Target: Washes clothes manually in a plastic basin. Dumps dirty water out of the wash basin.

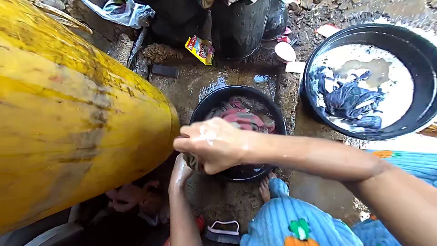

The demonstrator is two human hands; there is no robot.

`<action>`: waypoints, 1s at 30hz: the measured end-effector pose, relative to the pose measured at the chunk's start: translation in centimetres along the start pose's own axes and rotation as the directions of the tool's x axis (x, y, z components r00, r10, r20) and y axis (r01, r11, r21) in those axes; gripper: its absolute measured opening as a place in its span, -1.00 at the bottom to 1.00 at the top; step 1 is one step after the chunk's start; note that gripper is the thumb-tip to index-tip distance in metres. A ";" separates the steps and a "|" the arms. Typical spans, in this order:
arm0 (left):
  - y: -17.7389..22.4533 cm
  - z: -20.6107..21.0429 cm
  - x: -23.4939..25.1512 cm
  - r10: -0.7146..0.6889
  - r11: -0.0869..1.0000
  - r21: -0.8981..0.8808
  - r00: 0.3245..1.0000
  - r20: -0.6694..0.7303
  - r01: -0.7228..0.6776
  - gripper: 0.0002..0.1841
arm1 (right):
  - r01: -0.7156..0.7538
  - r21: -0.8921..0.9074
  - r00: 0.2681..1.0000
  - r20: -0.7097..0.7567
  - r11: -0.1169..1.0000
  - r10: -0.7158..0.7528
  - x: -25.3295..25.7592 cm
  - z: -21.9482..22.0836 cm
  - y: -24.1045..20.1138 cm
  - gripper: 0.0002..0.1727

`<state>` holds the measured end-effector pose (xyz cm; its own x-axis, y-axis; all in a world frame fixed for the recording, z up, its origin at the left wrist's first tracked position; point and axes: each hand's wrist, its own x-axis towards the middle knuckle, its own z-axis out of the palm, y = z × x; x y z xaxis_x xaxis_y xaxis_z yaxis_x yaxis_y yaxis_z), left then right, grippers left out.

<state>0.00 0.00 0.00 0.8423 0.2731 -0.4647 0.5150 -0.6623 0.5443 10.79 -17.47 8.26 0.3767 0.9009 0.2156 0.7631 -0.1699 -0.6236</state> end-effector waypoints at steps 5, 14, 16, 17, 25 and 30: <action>-0.8 -0.3 5.7 0.114 0.970 -0.207 0.989 -0.095 -0.131 -0.61 | -0.178 0.306 0.934 0.351 0.935 0.063 -2.8 8.4 4.5 -0.41; 5.2 16.8 10.5 0.091 0.862 0.456 0.953 0.290 -0.221 0.26 | -0.915 0.313 0.235 -0.102 0.256 0.967 -14.5 16.2 15.4 -0.08; 5.8 18.1 11.9 0.079 0.833 0.509 0.958 0.275 -0.215 0.10 | -0.937 0.301 0.137 -0.143 0.175 0.980 -13.2 18.1 16.0 -0.09; 6.5 18.1 13.0 0.036 0.828 0.525 0.953 0.299 -0.196 0.03 | -0.933 0.329 0.111 -0.123 0.146 0.986 -12.5 18.5 16.7 -0.12; 7.6 11.5 17.4 -0.319 0.917 0.346 0.887 0.334 0.200 -0.43 | -0.951 0.229 0.298 0.510 0.206 0.807 -9.6 14.5 20.5 -0.45; 7.0 14.0 16.7 -0.090 0.996 -0.006 0.994 0.067 0.090 -0.39 | -0.892 0.142 0.447 0.153 0.428 0.881 -8.1 14.4 23.7 -0.44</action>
<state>15.40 -9.81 -13.73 0.7802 0.2840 -0.5574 0.5897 -0.6310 0.5040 18.29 -23.00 -19.12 0.7606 0.3143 -0.5680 -0.0841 -0.8200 -0.5662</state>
